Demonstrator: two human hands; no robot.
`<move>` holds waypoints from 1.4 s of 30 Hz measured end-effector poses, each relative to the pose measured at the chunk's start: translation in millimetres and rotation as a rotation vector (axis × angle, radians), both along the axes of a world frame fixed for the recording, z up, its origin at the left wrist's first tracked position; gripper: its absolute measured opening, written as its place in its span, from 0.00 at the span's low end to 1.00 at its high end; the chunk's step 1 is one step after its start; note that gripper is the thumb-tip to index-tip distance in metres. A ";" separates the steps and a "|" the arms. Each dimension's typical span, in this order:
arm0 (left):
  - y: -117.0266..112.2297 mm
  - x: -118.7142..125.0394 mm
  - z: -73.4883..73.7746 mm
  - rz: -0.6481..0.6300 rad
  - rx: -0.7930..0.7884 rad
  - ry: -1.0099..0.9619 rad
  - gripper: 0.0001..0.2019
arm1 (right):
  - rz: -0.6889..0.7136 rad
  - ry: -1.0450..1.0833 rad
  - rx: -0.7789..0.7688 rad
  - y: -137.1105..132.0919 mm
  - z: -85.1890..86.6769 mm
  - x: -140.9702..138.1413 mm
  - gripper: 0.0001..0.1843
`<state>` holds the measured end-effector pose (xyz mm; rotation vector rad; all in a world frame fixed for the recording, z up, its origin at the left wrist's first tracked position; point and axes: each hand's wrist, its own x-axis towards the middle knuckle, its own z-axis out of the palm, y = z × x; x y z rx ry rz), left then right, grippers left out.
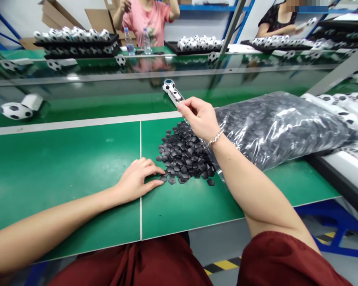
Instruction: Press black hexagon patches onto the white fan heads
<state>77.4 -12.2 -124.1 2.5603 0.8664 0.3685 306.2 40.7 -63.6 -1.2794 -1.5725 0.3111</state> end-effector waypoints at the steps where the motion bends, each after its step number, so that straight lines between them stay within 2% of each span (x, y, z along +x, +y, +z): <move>1: 0.1 0.0 -0.1 0.003 0.003 -0.003 0.10 | 0.024 -0.026 -0.023 -3.1 0.3 -2.5 0.14; 8: -0.7 0.1 0.1 0.031 -0.016 -0.023 0.07 | 0.393 -0.403 -0.263 -21.5 -6.4 -17.9 0.10; 11: 0.0 -1.3 0.4 0.029 -0.031 -0.041 0.11 | 0.447 -0.589 -0.293 -23.2 -14.5 -22.7 0.08; 14: -0.3 -3.0 0.8 -0.033 -0.005 -0.020 0.16 | 0.484 -0.726 -0.317 -23.3 -19.3 -24.1 0.09; 18: -3.4 -4.2 1.3 -0.099 0.065 0.050 0.14 | 0.556 -0.797 -0.373 -23.7 -19.7 -23.0 0.12; 20: -4.4 -4.1 1.1 -0.079 0.065 0.056 0.13 | 0.538 -0.845 -0.396 -23.1 -21.0 -22.8 0.13; 25: -2.8 -3.2 -1.3 -0.002 0.021 0.010 0.13 | 0.306 -0.965 -0.334 -18.2 -30.0 -21.5 0.12; 27: -1.9 -3.0 -2.0 0.015 0.006 -0.015 0.13 | 0.274 -0.977 -0.325 -16.8 -32.2 -19.9 0.12; 36: -1.4 -4.5 -1.8 -0.016 0.015 -0.054 0.10 | 0.399 -0.907 -0.335 -18.7 -27.2 -19.7 0.14; 42: -1.7 -4.3 -1.1 -0.011 0.005 -0.031 0.10 | 0.452 -0.910 -0.230 -18.3 -37.8 -23.0 0.14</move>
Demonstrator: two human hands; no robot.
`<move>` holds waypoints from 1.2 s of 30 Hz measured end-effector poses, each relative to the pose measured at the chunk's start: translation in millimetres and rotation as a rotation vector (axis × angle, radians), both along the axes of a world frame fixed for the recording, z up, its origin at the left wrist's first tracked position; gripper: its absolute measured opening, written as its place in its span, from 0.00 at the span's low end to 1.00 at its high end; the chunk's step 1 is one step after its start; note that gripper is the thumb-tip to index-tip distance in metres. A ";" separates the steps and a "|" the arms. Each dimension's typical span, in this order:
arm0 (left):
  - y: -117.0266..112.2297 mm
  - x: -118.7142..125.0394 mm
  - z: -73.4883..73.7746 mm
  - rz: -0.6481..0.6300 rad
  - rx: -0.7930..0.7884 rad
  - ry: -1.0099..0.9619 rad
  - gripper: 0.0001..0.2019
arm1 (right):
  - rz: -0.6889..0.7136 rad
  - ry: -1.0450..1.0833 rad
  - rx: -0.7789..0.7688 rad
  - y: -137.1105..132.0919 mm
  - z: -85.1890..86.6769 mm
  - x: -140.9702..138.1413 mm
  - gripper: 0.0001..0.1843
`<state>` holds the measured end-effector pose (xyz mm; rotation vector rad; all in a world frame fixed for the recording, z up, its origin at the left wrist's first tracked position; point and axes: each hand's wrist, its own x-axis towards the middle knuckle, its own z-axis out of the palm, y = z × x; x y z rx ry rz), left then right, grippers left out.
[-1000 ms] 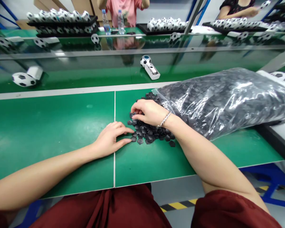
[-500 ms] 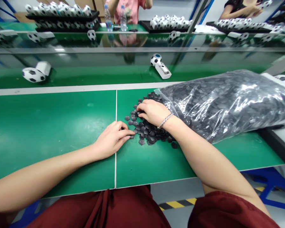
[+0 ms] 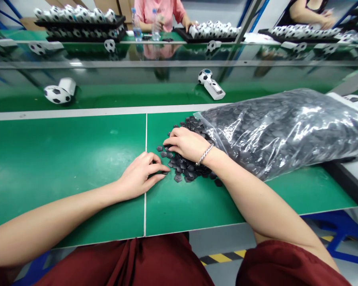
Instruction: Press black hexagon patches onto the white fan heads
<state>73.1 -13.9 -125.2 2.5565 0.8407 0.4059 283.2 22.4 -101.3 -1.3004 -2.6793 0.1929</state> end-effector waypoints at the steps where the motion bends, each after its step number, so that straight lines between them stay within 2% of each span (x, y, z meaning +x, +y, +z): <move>1: 0.0 0.1 0.2 0.001 0.000 0.001 0.10 | 0.009 -0.008 0.007 0.1 -1.9 -0.5 0.14; 5: -0.1 0.6 0.9 0.004 0.002 0.007 0.11 | 0.016 -0.021 0.017 -0.2 -3.3 -1.6 0.12; 11: -0.2 0.9 1.2 0.010 0.001 0.006 0.10 | 0.010 -0.023 -0.013 -2.7 7.1 -3.6 0.05; 18: 0.5 1.8 0.9 0.042 -0.012 -0.023 0.10 | -0.015 -0.036 -0.034 -4.9 16.3 -3.4 0.08; 23: 0.4 1.2 -0.5 0.061 -0.008 -0.032 0.11 | -0.102 -0.033 -0.017 -3.3 24.4 8.1 0.07; 28: -2.1 1.3 -0.2 0.033 0.055 0.024 0.16 | -0.115 -0.086 0.017 0.7 19.5 15.3 0.10; 32: -4.1 2.7 0.8 0.023 0.093 0.085 0.19 | -0.109 -0.124 -0.007 2.3 12.0 12.2 0.14; 36: -4.6 2.5 1.4 0.027 0.080 0.083 0.20 | -0.081 -0.124 -0.016 2.0 7.7 7.1 0.14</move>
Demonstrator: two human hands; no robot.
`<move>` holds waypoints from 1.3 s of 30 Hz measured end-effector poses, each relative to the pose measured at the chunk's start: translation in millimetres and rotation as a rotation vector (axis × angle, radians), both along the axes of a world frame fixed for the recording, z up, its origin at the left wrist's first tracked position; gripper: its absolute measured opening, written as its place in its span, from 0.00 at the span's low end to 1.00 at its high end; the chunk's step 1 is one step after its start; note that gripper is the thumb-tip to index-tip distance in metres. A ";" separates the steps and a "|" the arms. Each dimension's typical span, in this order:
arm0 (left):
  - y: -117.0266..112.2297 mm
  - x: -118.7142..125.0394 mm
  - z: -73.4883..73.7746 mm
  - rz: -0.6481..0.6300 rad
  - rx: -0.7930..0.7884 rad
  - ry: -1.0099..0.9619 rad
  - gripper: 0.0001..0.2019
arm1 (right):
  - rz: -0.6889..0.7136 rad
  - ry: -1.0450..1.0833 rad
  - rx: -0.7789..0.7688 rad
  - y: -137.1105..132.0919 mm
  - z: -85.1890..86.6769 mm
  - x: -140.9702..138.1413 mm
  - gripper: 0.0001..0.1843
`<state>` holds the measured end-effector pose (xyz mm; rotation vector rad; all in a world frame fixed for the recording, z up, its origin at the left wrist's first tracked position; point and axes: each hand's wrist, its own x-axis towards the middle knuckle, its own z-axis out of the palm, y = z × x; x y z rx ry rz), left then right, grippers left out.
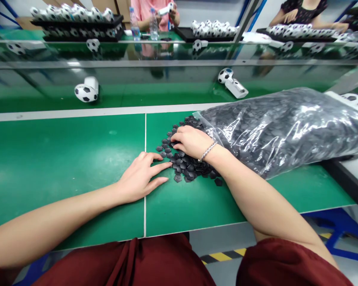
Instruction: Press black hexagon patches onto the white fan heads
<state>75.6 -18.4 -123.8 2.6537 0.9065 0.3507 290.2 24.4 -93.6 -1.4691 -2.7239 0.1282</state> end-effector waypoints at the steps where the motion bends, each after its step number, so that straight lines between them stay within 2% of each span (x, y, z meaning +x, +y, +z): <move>1: 0.1 -0.3 0.1 0.001 -0.007 -0.004 0.20 | 0.006 0.006 0.001 -0.1 -0.5 -0.8 0.14; 12: 0.6 -0.4 0.4 0.009 -0.034 -0.001 0.20 | -0.012 0.020 0.095 0.1 1.2 -3.6 0.15; 16: 1.2 -1.1 0.4 0.005 -0.033 -0.007 0.21 | -0.002 0.119 -0.023 -4.5 6.9 -5.0 0.12; 19: 1.4 -1.6 0.4 0.000 -0.033 -0.011 0.21 | -0.009 0.089 -0.127 -6.7 8.7 -6.5 0.10; 21: 1.2 -1.9 0.3 0.000 -0.031 -0.010 0.21 | -0.041 0.058 -0.137 -6.2 8.5 -7.1 0.09; 26: 0.5 -2.2 -0.6 0.002 -0.022 -0.013 0.21 | -0.076 0.072 -0.031 -2.3 4.2 -6.2 0.07; 31: 0.7 -1.1 -1.0 0.003 -0.017 0.005 0.21 | -0.037 0.085 0.142 0.2 -8.3 -3.5 0.14; 35: 0.7 -0.5 -0.3 0.005 -0.011 0.023 0.22 | -0.037 -0.008 0.174 1.3 -15.5 -0.8 0.17; 39: -0.5 -0.5 -0.4 0.007 -0.008 0.028 0.22 | -0.071 -0.030 0.205 1.4 -14.2 0.7 0.16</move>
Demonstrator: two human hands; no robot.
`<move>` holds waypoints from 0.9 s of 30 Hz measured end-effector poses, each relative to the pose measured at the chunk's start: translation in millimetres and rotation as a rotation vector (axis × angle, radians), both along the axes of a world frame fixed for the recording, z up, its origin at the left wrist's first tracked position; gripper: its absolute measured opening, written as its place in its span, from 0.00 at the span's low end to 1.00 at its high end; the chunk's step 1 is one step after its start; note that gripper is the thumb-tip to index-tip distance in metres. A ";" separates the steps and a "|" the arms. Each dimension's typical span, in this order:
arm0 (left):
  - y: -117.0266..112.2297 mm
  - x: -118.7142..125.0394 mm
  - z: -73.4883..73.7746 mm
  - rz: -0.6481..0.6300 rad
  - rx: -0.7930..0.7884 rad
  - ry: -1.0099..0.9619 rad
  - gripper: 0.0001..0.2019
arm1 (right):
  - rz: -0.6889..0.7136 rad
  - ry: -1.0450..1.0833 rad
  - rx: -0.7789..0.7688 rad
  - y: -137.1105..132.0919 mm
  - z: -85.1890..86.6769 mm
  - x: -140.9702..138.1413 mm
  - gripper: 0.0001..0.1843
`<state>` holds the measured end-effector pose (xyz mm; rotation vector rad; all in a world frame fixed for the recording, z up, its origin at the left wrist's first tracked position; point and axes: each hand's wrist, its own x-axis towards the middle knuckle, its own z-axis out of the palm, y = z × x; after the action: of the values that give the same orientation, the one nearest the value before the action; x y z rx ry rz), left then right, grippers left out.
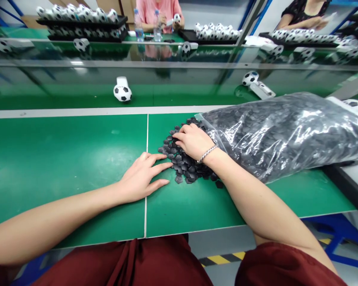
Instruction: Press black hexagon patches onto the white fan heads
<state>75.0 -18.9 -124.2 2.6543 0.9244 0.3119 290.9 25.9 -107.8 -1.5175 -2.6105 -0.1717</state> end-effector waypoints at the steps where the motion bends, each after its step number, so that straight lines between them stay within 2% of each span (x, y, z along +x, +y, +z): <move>1: -0.3 -0.1 -0.2 0.002 -0.001 -0.001 0.22 | -0.002 0.008 0.008 -0.1 0.9 -0.1 0.15; 7: 0.0 -0.1 -0.4 0.007 0.003 -0.006 0.22 | 0.042 0.104 0.072 0.6 1.5 -4.2 0.13; 12: 0.7 0.8 -1.0 0.005 0.005 -0.005 0.22 | 0.038 0.058 0.063 5.1 -3.9 -9.9 0.14; 19: 1.1 -1.3 0.2 -0.003 -0.001 -0.028 0.22 | -0.002 -0.050 0.035 12.2 -3.5 -20.4 0.13; 24: 1.1 2.1 -6.7 0.006 -0.038 -0.069 0.22 | -0.081 -0.104 0.047 11.8 -0.5 -26.3 0.16; 27: 6.6 -2.7 2.8 0.006 -0.133 -0.150 0.22 | -0.129 -0.078 0.054 10.0 -1.0 -25.8 0.16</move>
<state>72.3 -12.3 -121.5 2.4702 0.8741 0.4292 265.2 35.9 -108.8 -1.6940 -2.5439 -0.3165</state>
